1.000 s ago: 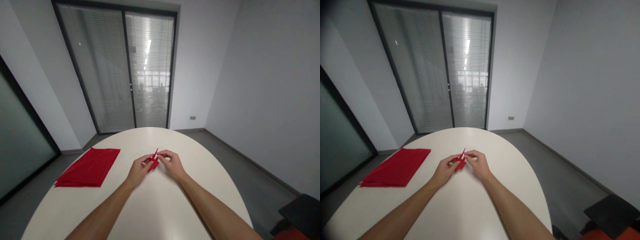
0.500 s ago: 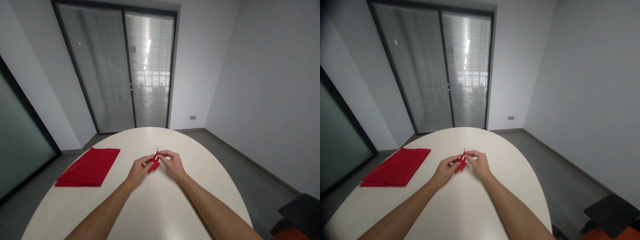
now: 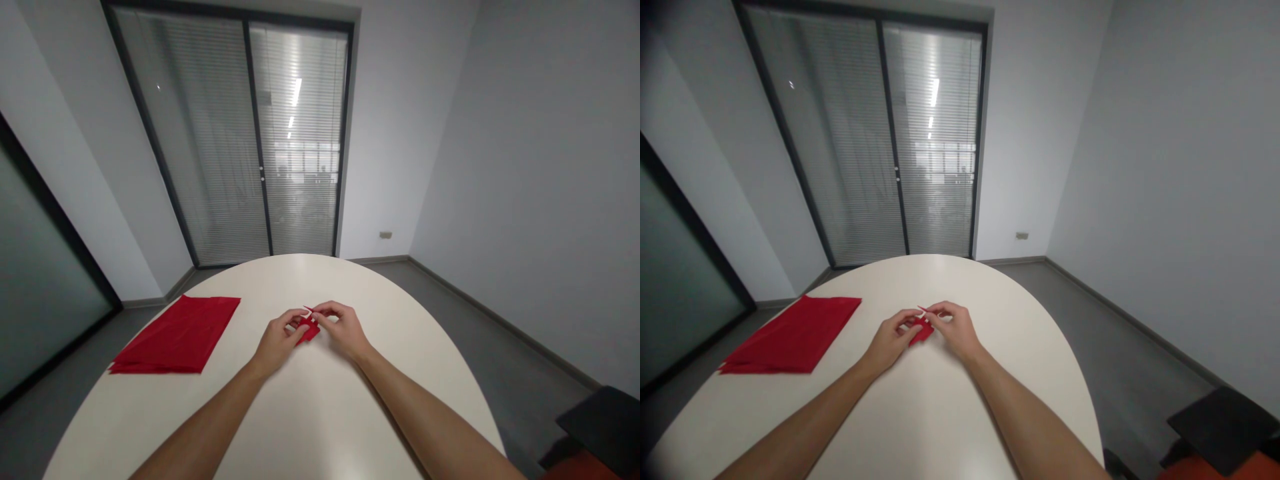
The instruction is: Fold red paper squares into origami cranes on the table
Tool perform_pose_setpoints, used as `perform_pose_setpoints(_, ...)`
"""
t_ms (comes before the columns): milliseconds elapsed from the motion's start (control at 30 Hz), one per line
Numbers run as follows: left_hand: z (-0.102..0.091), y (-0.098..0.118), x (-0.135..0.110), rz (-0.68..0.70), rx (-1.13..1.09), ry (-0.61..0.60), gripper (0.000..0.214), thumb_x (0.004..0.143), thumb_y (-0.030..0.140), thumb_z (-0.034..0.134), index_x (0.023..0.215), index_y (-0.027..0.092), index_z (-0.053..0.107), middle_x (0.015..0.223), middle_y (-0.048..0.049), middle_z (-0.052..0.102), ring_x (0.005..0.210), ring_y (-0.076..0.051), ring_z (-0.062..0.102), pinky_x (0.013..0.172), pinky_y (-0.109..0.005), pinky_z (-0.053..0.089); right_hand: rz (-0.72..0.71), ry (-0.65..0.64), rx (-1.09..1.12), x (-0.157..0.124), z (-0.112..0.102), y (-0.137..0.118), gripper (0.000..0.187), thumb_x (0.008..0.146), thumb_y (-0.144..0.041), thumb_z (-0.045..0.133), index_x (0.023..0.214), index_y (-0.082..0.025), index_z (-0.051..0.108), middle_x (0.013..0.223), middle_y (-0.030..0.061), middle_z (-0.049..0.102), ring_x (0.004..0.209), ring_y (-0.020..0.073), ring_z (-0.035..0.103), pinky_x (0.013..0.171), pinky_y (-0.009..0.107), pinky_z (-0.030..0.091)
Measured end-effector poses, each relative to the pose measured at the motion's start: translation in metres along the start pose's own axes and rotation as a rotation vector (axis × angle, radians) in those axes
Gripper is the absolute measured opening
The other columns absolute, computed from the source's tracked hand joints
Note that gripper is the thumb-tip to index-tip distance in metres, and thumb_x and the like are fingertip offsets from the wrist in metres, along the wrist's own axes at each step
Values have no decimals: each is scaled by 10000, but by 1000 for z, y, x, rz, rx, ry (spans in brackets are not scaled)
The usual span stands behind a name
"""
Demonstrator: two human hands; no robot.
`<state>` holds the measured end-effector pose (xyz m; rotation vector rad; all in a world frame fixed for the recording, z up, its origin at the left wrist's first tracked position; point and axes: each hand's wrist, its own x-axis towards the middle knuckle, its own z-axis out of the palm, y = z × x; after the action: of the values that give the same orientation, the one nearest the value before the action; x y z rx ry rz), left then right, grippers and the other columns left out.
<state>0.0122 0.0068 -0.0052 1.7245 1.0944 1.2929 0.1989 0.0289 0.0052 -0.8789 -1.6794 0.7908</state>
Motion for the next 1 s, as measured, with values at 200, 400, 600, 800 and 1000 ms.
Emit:
perform_pose_setpoints(200,2,-2,0,-39,-35,14,302,786,324,690,1050,176,697,965,-75,743,845,-193,683,654,-262,555,-15,38,12,-1,1,4,218,843,-416,719,884,-202,732,855,57,747,806,203,681,815,354,541)
perform_pose_setpoints(400,1,0,1,-59,-35,4,296,794,355,683,1023,170,716,964,-88,751,851,-203,688,665,-271,556,7,48,119,0,3,5,244,823,-399,743,927,-204,638,764,21,703,730,183,670,744,323,532)
perform_pose_setpoints(600,1,0,1,-80,-66,-7,298,786,370,700,1001,164,713,942,-90,755,842,-209,697,679,-284,557,15,27,143,0,2,4,253,830,-375,739,970,-208,609,750,0,690,744,177,668,763,316,519)
perform_pose_setpoints(800,0,-5,3,-60,-69,48,251,791,377,698,924,164,697,893,-73,738,792,-192,681,662,-275,549,53,-5,91,-1,3,7,299,855,-429,711,1050,-202,699,977,71,750,900,206,692,849,352,520)
perform_pose_setpoints(1000,0,-8,4,-46,-76,91,253,799,390,695,911,163,682,910,-67,728,787,-177,668,649,-256,545,87,-18,111,-1,2,4,311,855,-468,707,972,-181,735,925,82,774,849,217,706,846,363,527)
